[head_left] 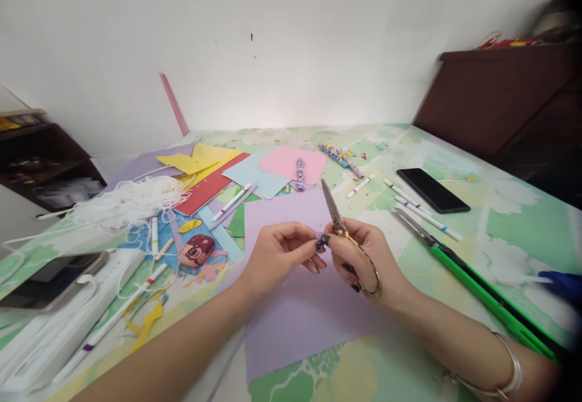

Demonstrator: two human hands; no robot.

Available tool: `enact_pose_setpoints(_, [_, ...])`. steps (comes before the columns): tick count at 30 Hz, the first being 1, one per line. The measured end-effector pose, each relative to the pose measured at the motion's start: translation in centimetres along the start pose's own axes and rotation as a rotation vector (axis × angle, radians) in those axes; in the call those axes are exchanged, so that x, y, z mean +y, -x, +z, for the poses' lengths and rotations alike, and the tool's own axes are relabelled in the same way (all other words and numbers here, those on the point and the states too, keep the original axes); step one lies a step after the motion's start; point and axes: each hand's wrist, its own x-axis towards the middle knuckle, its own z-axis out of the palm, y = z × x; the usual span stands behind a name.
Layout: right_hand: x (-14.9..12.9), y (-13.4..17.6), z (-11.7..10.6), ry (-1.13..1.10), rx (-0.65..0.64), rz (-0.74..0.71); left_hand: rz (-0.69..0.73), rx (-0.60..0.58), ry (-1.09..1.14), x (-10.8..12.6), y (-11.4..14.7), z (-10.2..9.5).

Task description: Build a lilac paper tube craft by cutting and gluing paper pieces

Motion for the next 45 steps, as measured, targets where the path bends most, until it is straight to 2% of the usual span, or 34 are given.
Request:
enact_pose_setpoints(9, [-0.1,0.0,0.2,0.012,0.027,0.005,0.007,0.021,0.036,0.6,0.3,0.4])
enact_pose_setpoints(13, [0.0,-0.1,0.1,0.114,0.032,-0.011,0.013,0.040,0.039,0.5,0.1,0.3])
enact_pose_setpoints(15, [0.0,-0.1,-0.1,0.254,0.059,-0.100,0.016,0.072,0.057,0.4,0.1,0.2])
enact_pose_setpoints(20, [0.4,0.0,-0.5,0.718,0.142,-0.451,0.051,0.166,0.103,0.6,0.0,-0.2])
enact_pose_setpoints(24, [0.9,0.0,-0.5,0.894,0.153,-0.584,0.083,0.223,0.137,0.8,-0.1,-0.1])
enact_pose_setpoints(31, [1.7,-0.2,-0.5,1.028,0.200,-0.622,0.082,0.203,0.233,0.8,0.1,0.2])
enact_pose_setpoints(45, [1.7,-0.1,-0.3,1.038,0.224,-0.641,0.077,0.196,0.224,0.8,0.1,0.4])
